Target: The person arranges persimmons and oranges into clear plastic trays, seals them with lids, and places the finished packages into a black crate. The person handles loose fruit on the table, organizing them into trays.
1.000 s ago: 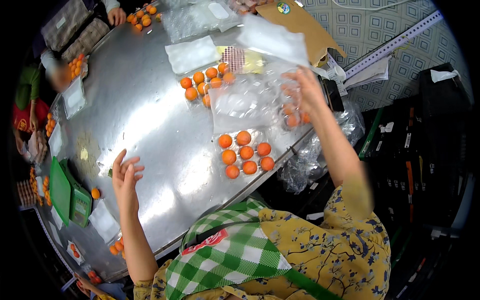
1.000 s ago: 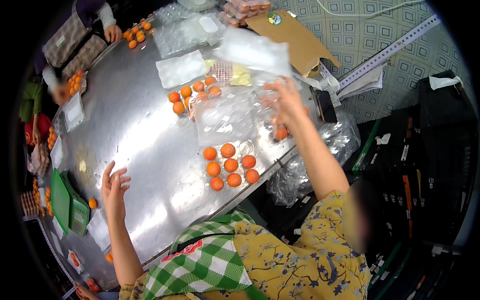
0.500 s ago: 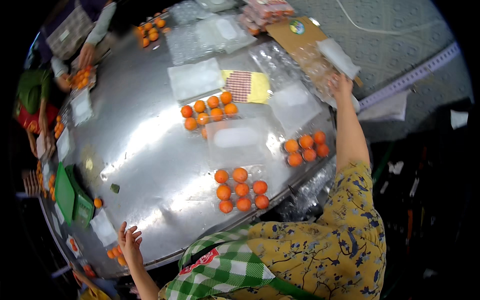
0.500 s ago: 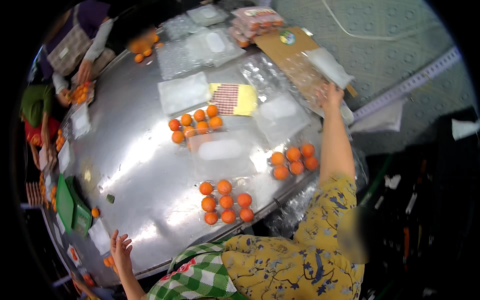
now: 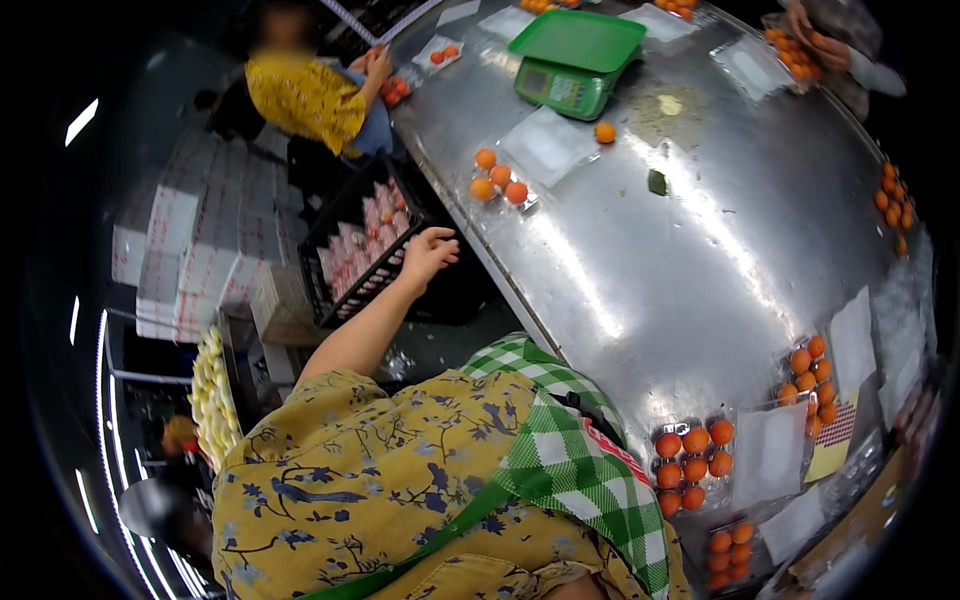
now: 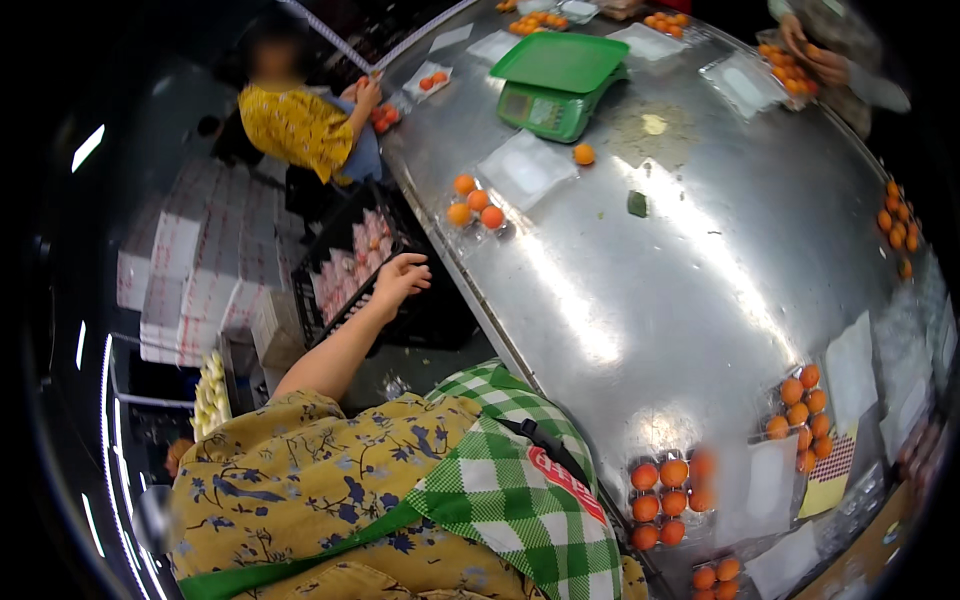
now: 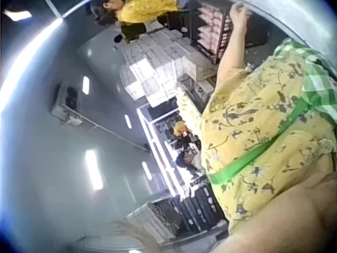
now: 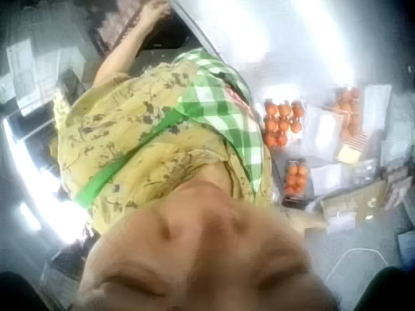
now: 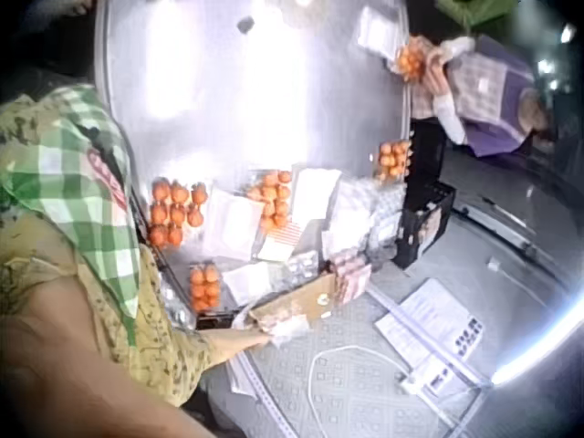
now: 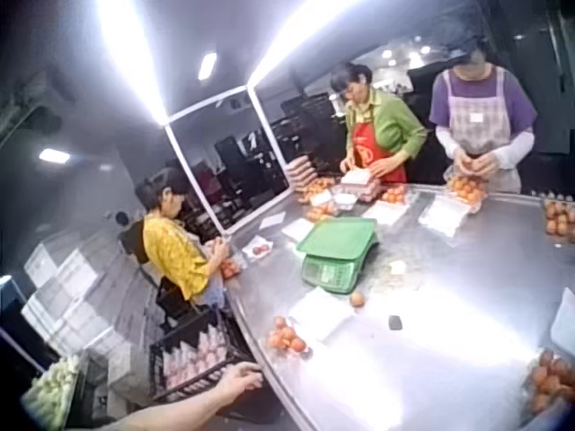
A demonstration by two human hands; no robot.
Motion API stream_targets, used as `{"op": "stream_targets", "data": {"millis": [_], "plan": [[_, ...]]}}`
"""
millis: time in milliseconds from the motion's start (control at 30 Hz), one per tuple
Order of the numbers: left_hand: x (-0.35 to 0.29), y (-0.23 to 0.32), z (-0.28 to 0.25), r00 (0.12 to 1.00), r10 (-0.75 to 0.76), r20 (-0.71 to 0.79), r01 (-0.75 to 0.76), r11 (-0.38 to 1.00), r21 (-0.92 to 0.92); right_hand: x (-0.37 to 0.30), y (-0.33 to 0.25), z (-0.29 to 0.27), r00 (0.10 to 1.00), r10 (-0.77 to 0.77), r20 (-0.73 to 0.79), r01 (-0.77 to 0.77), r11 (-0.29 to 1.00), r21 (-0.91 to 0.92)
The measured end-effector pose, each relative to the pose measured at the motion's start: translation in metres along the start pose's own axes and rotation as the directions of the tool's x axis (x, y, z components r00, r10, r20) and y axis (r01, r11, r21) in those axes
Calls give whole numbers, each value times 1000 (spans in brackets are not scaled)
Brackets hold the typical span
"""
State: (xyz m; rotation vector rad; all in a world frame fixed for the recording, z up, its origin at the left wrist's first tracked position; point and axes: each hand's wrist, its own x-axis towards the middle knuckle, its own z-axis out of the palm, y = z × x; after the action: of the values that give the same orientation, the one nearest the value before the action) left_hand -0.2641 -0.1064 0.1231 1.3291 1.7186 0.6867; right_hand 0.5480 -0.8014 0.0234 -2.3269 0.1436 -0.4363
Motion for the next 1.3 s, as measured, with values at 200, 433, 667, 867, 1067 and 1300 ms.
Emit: {"op": "stream_targets", "data": {"millis": [200, 433, 667, 867, 1067, 1300], "plan": [[38, -159, -84, 898, -54, -436, 7, 994, -108, -84, -71, -18, 977, -212, -30, 198, 947, -253], [169, -302, -226, 737, -26, -676, 162, 977, 140, -156, -152, 5, 933, -353, 63, 356, 891, -283], [292, -260, -206, 875, -31, -483, 296, 824, 483, -174, -180, -45, 886, -430, 171, 457, 870, -182], [337, -289, -255, 883, -140, -449, 418, 671, 612, -344, -283, 5, 827, -498, 262, 525, 850, -41], [343, -302, -260, 905, 67, -420, 278, 654, 703, -423, -325, 7, 903, -312, 296, 304, 950, 73], [273, -220, -305, 853, 390, -347, 43, 610, 791, -468, -397, 33, 844, -402, 356, 334, 912, 240]]}}
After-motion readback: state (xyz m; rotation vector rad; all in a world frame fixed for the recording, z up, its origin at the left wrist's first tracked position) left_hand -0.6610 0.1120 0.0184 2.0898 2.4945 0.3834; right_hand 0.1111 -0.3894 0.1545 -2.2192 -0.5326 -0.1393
